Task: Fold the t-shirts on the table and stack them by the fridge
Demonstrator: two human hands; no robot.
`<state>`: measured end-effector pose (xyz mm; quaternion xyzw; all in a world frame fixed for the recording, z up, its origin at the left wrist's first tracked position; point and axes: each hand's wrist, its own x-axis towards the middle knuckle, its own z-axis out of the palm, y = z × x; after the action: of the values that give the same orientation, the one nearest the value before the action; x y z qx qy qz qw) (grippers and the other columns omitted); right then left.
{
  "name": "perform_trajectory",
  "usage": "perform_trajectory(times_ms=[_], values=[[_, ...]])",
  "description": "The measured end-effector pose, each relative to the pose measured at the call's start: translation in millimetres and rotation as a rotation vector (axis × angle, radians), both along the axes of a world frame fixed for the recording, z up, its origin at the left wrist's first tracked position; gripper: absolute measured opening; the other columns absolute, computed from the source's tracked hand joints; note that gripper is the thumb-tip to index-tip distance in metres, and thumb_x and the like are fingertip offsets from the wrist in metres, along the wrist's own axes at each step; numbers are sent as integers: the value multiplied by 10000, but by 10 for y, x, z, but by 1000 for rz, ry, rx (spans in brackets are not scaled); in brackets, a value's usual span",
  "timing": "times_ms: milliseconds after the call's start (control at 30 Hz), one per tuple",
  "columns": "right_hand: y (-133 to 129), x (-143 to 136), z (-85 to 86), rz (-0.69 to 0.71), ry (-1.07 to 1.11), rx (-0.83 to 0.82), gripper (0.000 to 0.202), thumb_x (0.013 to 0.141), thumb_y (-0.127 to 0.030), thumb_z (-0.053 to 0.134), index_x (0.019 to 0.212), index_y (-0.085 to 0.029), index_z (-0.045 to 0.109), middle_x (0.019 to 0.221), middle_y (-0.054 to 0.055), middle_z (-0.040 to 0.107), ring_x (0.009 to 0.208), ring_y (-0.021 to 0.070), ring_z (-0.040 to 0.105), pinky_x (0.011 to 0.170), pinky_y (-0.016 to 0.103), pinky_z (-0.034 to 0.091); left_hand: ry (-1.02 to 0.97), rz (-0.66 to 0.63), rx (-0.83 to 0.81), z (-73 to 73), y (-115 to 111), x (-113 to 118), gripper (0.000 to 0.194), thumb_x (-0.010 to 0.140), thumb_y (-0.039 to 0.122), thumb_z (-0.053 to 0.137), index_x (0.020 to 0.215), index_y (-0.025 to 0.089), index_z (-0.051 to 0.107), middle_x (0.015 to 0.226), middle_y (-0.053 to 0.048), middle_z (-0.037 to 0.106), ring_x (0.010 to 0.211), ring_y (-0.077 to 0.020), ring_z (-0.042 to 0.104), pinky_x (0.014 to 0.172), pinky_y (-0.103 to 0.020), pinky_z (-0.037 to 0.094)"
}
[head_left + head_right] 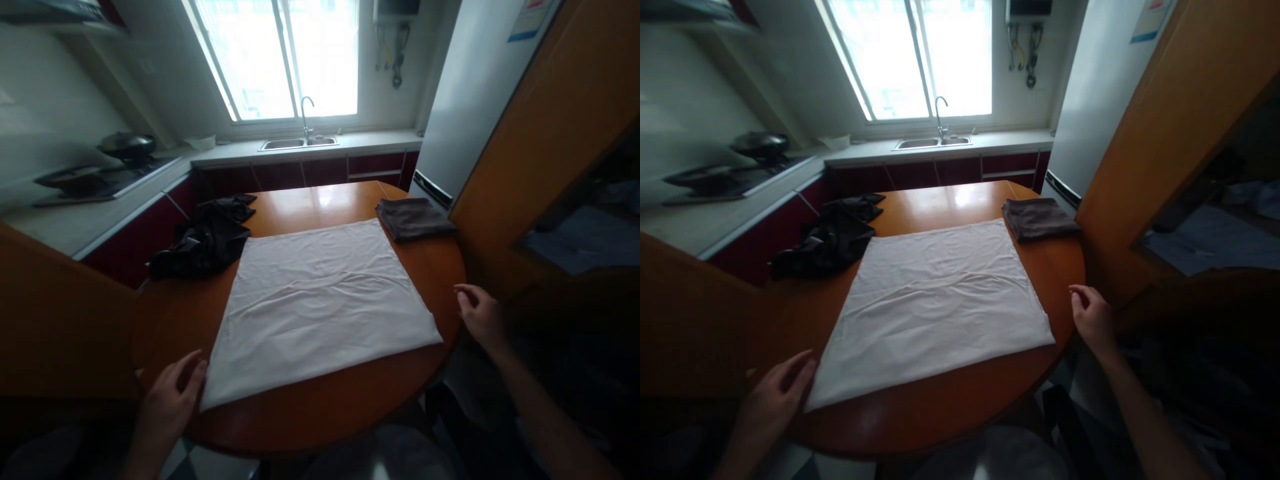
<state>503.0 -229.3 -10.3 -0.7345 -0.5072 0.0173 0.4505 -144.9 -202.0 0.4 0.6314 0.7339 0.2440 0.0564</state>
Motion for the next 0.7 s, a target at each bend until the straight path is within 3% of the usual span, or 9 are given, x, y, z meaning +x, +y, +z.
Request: perform_trajectory(times_ms=[167, 300, 433, 533, 700], values=[[-379, -348, -10, 87, 68, -190, 342, 880, -488, 549, 814, -197, 716, 825, 92, 757, 778, 258, 707, 700, 342, 544, -72, 109, -106, -39, -411, -1, 406, 823, 617, 515, 814, 275, 733, 843, -60, 758, 714, -307, 708, 619, -455, 591], [-547, -605, -15, 126, 61, -289, 370, 870, -532, 542, 738, -222, 696, 761, 81, 752, 701, 257, 702, 635, 334, 531, -94, 148, -89, -36, -544, 175, 432, 774, 691, 515, 804, 311, 719, 888, -33, 759, 789, -319, 713, 700, -482, 597], [-671, -642, -77, 88, -38, -305, 342, 840, -545, 568, 771, -239, 706, 768, 88, 751, 675, 283, 706, 596, 358, 532, -163, 163, -56, 41, -625, 348, 440, 751, 638, 562, 840, 238, 723, 901, -79, 760, 855, -314, 716, 792, -448, 586], [-723, -581, -199, 71, -145, -298, 322, 839, -549, 574, 790, -262, 711, 719, 94, 731, 576, 292, 671, 487, 371, 482, -162, 161, -26, 38, -677, 402, 396, 787, 556, 561, 863, 210, 736, 901, -89, 763, 859, -292, 720, 793, -416, 578], [-753, -419, -495, 89, -251, -287, 256, 868, -487, 563, 825, -275, 701, 710, 135, 706, 481, 284, 588, 437, 409, 413, -134, 179, -12, -32, -714, 429, 273, 839, 410, 565, 889, 203, 736, 916, -79, 774, 849, -253, 724, 778, -359, 562]])
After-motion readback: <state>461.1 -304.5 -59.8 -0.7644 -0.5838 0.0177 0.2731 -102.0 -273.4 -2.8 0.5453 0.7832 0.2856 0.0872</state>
